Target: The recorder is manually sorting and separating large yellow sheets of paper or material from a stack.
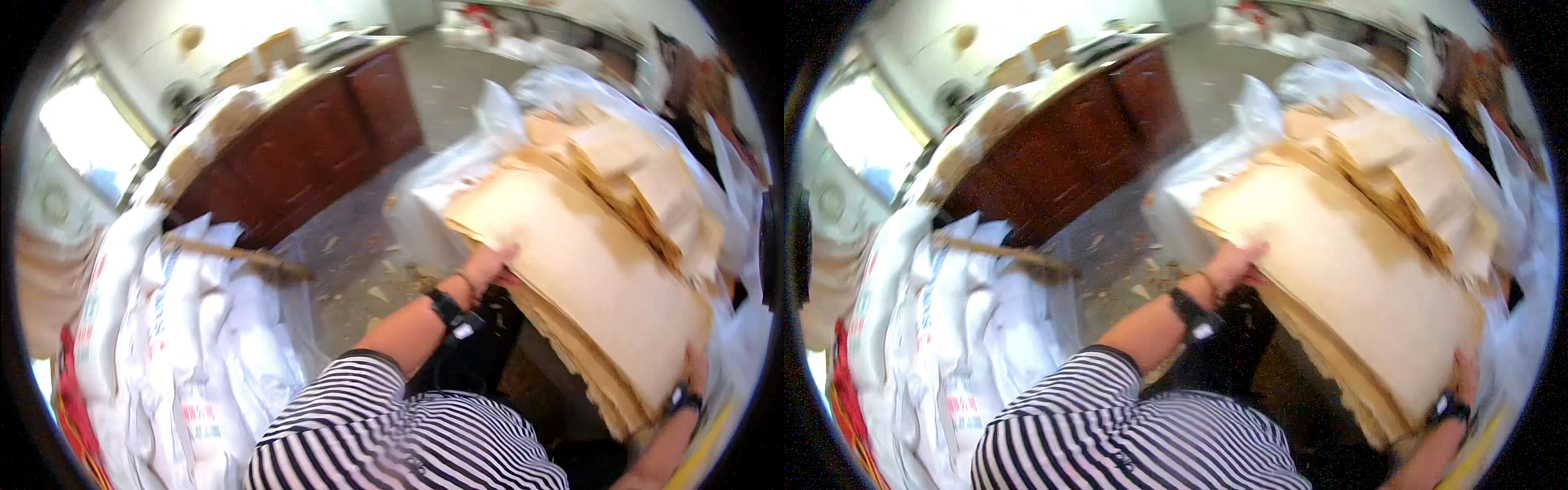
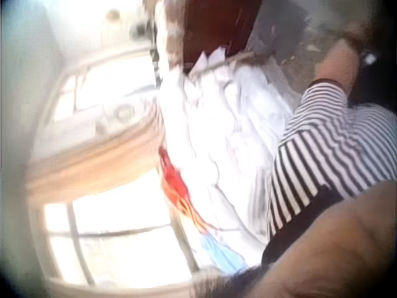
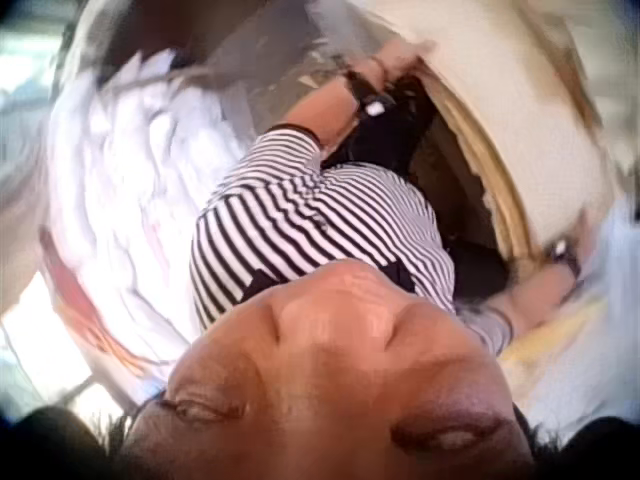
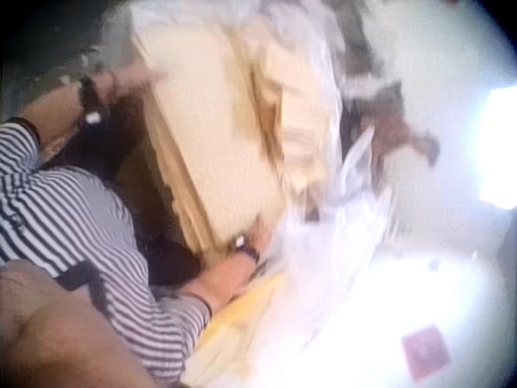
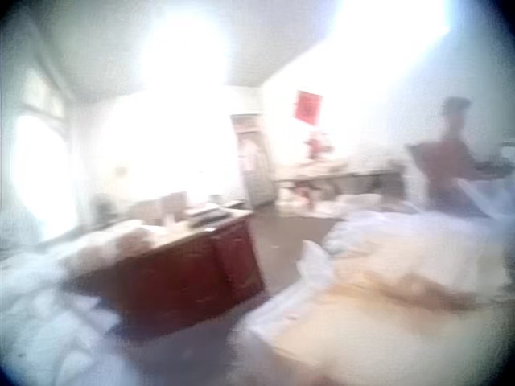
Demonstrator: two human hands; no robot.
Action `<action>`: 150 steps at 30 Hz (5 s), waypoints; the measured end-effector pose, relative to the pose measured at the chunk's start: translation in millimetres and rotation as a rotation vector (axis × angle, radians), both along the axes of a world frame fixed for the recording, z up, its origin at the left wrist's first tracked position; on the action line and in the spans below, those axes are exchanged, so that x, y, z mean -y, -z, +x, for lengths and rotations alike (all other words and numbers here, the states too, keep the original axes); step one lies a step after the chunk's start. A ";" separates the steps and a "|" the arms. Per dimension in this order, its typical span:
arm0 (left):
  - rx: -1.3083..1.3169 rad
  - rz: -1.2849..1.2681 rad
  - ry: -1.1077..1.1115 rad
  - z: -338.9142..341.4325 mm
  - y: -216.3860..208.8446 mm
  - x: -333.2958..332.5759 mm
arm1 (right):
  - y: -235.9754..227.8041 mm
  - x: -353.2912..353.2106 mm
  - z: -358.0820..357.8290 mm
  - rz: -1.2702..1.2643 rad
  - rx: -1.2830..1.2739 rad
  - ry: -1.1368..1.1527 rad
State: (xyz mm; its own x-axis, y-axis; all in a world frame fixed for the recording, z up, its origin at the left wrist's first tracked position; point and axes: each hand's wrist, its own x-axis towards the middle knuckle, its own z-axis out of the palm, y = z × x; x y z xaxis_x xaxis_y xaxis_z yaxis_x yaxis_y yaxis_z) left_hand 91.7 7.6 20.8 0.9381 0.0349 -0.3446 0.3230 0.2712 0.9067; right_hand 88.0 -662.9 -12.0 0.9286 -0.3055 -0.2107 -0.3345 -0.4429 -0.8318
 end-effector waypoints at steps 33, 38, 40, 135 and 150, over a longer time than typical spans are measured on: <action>0.033 0.063 0.030 -20.3 41.1 -30.0 | -6.9 -48.1 -46.9 -0.005 0.005 -0.111; -0.087 0.250 0.171 -19.0 28.4 -31.2 | 22.4 -9.4 -46.4 0.027 -0.033 -0.049; -0.219 0.449 0.385 -28.9 10.7 -30.6 | 41.4 -0.6 -54.8 -0.266 0.146 0.016; 1.408 0.734 0.037 -40.9 -59.3 299.5 | -87.1 -245.7 -214.5 -0.435 0.300 0.532; 1.135 1.065 0.555 -80.5 -56.8 296.2 | -12.9 -224.2 -107.9 -0.573 0.836 -0.026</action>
State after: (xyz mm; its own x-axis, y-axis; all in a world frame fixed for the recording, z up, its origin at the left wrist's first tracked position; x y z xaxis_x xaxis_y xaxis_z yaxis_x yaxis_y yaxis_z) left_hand 11.2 -288.6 77.6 0.6564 -0.6126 0.4403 -0.7534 -0.5025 0.4241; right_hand -20.0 -438.7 0.9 0.7188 -0.1346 0.6821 0.2732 -0.8474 -0.4552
